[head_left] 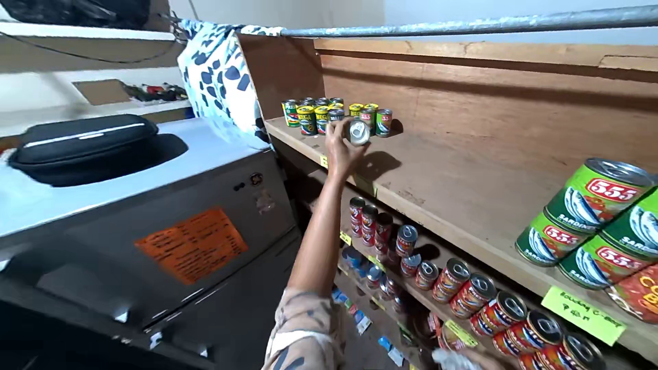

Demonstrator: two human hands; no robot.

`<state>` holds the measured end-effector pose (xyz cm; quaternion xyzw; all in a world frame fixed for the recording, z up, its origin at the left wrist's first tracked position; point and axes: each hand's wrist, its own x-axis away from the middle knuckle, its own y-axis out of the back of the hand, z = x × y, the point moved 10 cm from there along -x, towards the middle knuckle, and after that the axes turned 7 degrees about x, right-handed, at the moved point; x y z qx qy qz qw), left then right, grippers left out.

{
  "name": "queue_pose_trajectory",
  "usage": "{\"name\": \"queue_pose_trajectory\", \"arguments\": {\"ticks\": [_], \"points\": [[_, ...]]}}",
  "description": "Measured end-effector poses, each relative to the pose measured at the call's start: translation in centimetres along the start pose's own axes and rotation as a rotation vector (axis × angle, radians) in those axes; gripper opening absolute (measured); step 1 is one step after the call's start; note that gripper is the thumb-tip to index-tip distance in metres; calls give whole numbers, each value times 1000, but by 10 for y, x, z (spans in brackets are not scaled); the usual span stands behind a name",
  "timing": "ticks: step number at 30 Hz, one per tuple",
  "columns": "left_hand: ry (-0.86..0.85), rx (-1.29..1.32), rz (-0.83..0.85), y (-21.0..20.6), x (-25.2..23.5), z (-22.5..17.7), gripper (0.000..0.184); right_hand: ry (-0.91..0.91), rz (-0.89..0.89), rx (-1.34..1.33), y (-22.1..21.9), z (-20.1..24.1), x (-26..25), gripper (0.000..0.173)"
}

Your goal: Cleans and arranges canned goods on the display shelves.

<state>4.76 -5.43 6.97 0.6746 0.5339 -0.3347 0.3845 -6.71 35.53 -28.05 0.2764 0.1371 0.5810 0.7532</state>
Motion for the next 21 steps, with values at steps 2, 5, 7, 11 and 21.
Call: {"name": "queue_pose_trajectory", "arguments": {"ticks": [2,5,7,11,21], "points": [[-27,94,28,17,64,-45,70,188,-179,-56,31,56,-8,35],[6,247,-29,22,160,-76,69,565,-461,-28,76,161,-17,37],[90,239,-73,22,213,-84,65,764,-597,69,83,227,-23,37],[196,31,-205,38,275,-99,49,788,-493,435,23,269,-64,34],[346,-145,-192,100,344,-86,54,936,-142,597,-70,258,-56,21]]}}
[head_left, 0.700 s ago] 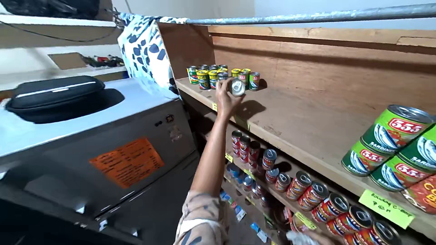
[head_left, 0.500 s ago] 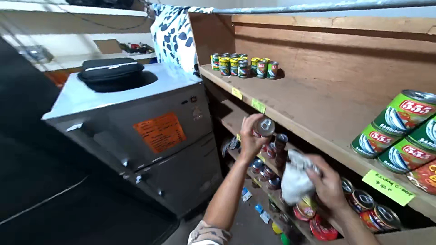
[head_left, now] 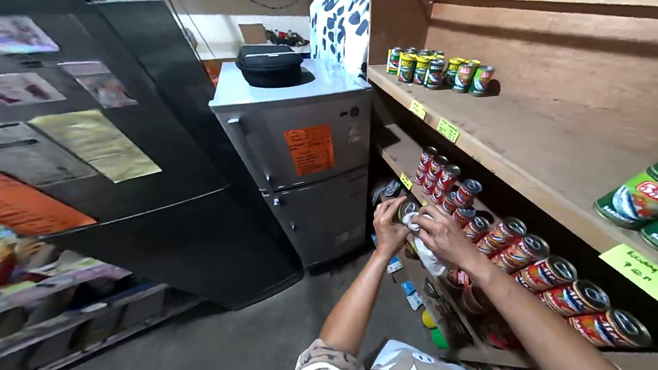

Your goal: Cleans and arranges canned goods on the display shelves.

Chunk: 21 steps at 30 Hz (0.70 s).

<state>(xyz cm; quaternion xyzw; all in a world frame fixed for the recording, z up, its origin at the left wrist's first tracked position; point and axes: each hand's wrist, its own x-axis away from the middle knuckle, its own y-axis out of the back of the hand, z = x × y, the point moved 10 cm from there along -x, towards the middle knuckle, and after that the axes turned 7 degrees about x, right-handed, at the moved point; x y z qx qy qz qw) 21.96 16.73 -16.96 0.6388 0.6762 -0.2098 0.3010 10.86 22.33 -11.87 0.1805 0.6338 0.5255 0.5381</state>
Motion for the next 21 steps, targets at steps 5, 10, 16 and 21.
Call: {"name": "queue_pose_trajectory", "arguments": {"ticks": [5,10,16,21], "points": [[102,58,78,7,17,10,66,-72,-74,155,5,-13,-16,24],[282,62,74,20,20,20,60,127,56,-103,-19,24,-24,27],[397,44,142,33,27,45,68,-198,381,4,-27,-28,-32,28],[457,218,65,32,28,47,58,17,277,-240,-50,11,-16,40]]}}
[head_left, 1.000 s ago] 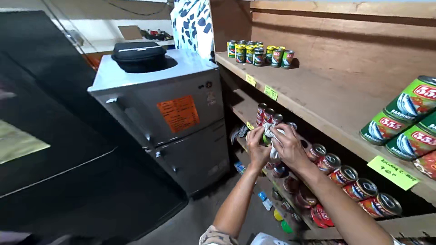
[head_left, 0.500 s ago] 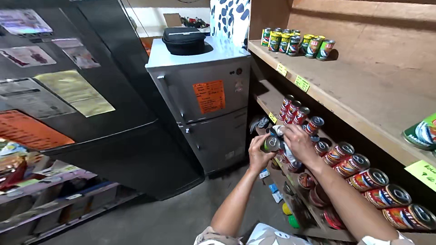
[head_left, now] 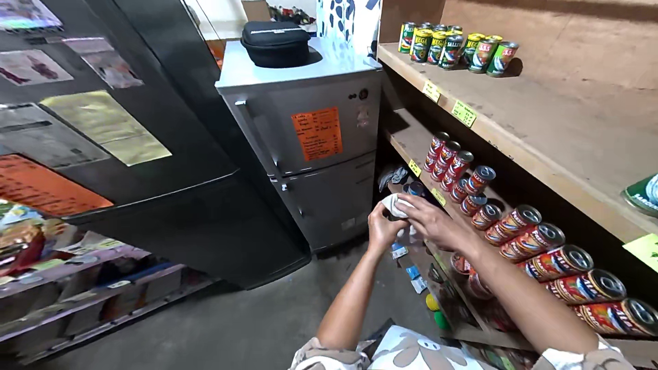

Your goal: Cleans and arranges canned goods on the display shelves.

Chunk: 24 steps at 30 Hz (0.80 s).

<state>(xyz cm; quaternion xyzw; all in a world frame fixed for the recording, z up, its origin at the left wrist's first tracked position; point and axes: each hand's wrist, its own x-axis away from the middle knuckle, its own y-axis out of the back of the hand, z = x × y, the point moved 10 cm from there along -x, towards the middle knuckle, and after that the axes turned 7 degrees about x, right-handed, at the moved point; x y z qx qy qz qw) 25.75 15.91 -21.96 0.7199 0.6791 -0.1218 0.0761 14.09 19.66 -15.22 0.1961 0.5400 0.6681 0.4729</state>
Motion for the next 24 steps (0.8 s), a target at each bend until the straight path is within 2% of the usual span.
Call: {"name": "queue_pose_trajectory", "arguments": {"ticks": [2,4,6,8,10,11,12,14,16,18,21,22,24], "points": [[144,246,-12,1,1,19,60,-104,-163,-39,28,-28,5,33],[291,484,-49,0,6,32,53,-262,-303,-138,55,-50,10,30],[345,625,-61,-15,11,35,48,-309,-264,-209,50,-42,5,34],[377,766,-127,-31,17,31,45,-206,-201,-62,15,-11,-2,40],[471,1024,-240,-41,22,28,32,6,-439,216,-5,19,9,33],[527,1170,-281,-44,23,25,33,121,-512,283,-15,27,20,29],[568,1284,-302,-46,24,23,43,213,-546,315,-23,29,34,26],[600,1310,-365,-40,24,26,50,236,-583,256,-29,14,55,22],[600,1267,-428,-31,26,32,54,93,-668,132,-13,-11,66,24],[616,1254,-441,-31,29,33,55,40,-725,57,10,-8,66,28],[696,1285,-287,-58,38,33,58,213,-546,82,8,26,45,30],[715,1309,-237,-66,40,30,59,254,-521,118,6,30,39,29],[723,1309,-241,-69,40,29,55,271,-524,132,10,25,35,29]]}}
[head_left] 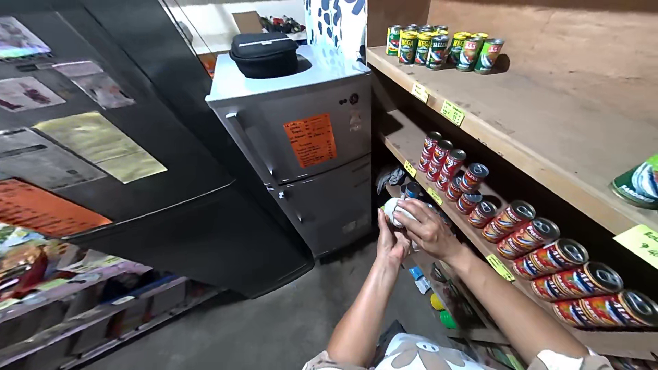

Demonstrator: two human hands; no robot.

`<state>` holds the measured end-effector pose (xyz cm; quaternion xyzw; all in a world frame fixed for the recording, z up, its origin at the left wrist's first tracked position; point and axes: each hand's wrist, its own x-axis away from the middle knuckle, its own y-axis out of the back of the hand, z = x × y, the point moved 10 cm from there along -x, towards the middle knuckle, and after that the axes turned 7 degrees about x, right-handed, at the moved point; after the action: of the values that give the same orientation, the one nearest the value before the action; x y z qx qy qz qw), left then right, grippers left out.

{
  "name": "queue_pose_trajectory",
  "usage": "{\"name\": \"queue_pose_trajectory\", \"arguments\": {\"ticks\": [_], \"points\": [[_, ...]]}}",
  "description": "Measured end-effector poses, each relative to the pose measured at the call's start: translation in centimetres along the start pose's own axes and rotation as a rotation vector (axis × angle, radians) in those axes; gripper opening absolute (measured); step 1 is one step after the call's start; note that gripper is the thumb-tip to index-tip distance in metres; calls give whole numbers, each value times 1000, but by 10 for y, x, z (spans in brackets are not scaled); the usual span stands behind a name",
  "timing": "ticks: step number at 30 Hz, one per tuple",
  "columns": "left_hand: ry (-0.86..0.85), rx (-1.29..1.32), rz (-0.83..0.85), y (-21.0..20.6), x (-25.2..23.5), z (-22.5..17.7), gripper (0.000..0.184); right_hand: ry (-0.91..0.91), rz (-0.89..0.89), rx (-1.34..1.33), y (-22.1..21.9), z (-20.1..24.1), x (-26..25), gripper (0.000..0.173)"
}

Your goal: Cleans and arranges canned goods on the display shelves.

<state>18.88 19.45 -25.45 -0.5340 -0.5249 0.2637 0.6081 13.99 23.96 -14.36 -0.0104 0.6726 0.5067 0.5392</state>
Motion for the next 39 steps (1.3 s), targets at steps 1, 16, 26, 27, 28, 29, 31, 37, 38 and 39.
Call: {"name": "queue_pose_trajectory", "arguments": {"ticks": [1,16,26,27,28,29,31,37,38,39], "points": [[-21,-2,-20,1,0,-2,52,-14,-12,-9,1,-4,2,30],[-667,-665,235,-37,16,-42,42,-1024,166,-1030,-11,-58,65,56],[-646,-971,866,-210,43,44,72,-959,713,-710,18,-41,182,38],[-618,-1015,942,-232,47,63,68,-996,675,-699,24,-43,188,39],[-605,-1053,1017,-254,51,84,64,-1024,649,-682,28,-44,195,40],[-587,-1087,1070,-274,52,104,60,-1045,630,-662,33,-43,200,40],[-497,-1156,1118,-303,41,146,57,-1061,602,-625,42,-39,208,40],[-334,-1339,1184,-324,-9,226,62,-1153,518,-608,55,-29,246,41],[-331,-1353,1185,-323,-13,230,61,-1172,508,-602,55,-29,253,41],[-331,-1371,1193,-321,-15,233,62,-1190,494,-597,55,-30,258,41]]}}
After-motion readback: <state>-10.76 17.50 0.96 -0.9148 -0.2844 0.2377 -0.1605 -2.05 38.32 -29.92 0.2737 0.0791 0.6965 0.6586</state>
